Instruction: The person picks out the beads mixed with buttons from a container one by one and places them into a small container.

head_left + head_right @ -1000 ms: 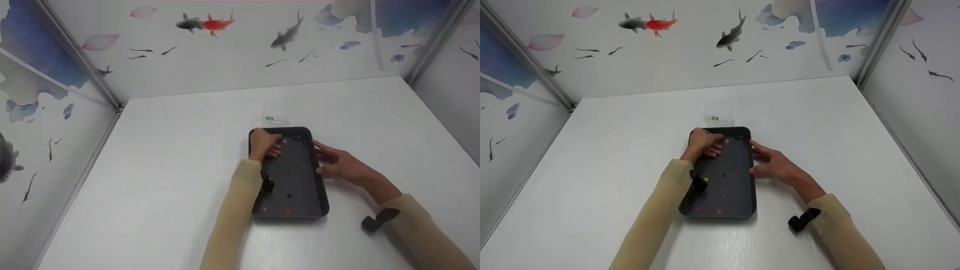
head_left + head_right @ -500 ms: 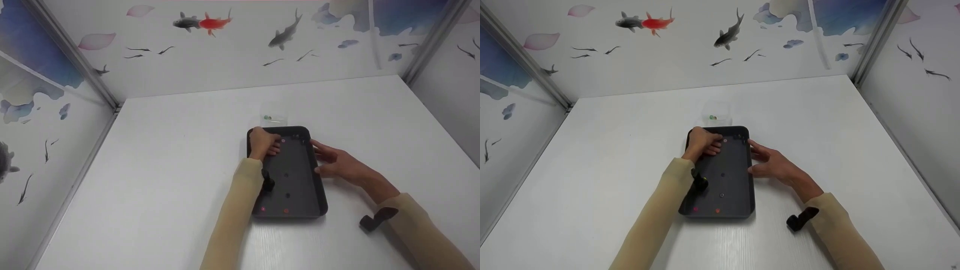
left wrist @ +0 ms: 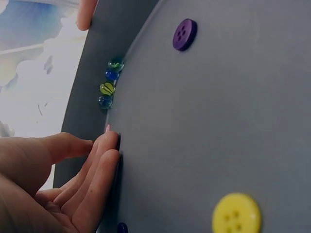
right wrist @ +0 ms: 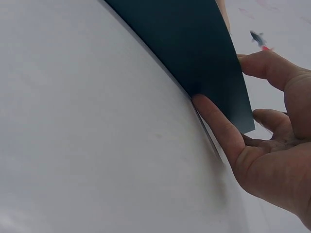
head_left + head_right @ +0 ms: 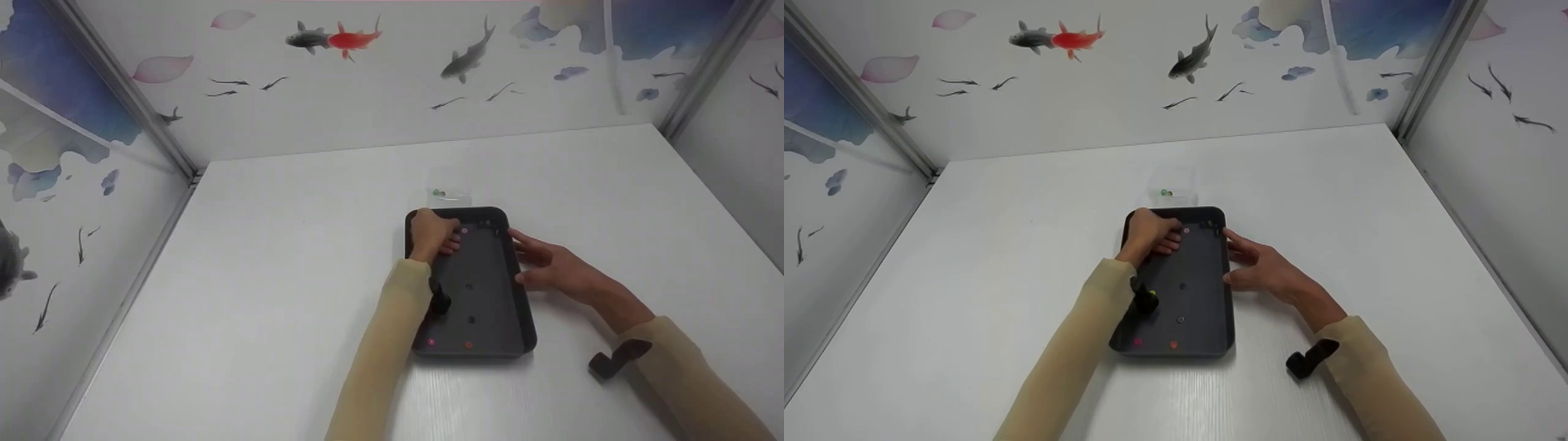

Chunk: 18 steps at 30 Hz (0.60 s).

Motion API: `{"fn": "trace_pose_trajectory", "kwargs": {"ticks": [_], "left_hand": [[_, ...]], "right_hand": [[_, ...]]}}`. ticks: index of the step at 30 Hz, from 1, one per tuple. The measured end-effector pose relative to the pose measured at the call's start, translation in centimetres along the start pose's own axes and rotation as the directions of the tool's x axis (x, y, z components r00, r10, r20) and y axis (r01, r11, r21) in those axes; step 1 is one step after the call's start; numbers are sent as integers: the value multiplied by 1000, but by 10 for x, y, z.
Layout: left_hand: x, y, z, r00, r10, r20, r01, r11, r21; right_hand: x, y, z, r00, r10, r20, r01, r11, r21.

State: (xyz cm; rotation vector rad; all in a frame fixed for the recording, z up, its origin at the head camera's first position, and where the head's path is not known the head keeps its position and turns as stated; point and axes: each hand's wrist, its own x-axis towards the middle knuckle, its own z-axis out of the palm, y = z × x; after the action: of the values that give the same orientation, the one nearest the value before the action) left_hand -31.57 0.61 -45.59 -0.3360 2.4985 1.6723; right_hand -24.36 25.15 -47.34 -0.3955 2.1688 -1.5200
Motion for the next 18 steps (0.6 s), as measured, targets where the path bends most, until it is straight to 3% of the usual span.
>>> {"fn": "trace_pose_trajectory", "kwargs": {"ticks": [10, 18], "left_hand": [[-7, 12, -5, 999, -1, 50, -2, 999, 46], [-10, 15, -11, 998, 57, 39, -57, 998, 14]], "right_hand": [[-2, 2, -1, 1000, 6, 5, -6, 1000, 7], [2, 2, -1, 1000, 6, -3, -6, 1000, 4]]}}
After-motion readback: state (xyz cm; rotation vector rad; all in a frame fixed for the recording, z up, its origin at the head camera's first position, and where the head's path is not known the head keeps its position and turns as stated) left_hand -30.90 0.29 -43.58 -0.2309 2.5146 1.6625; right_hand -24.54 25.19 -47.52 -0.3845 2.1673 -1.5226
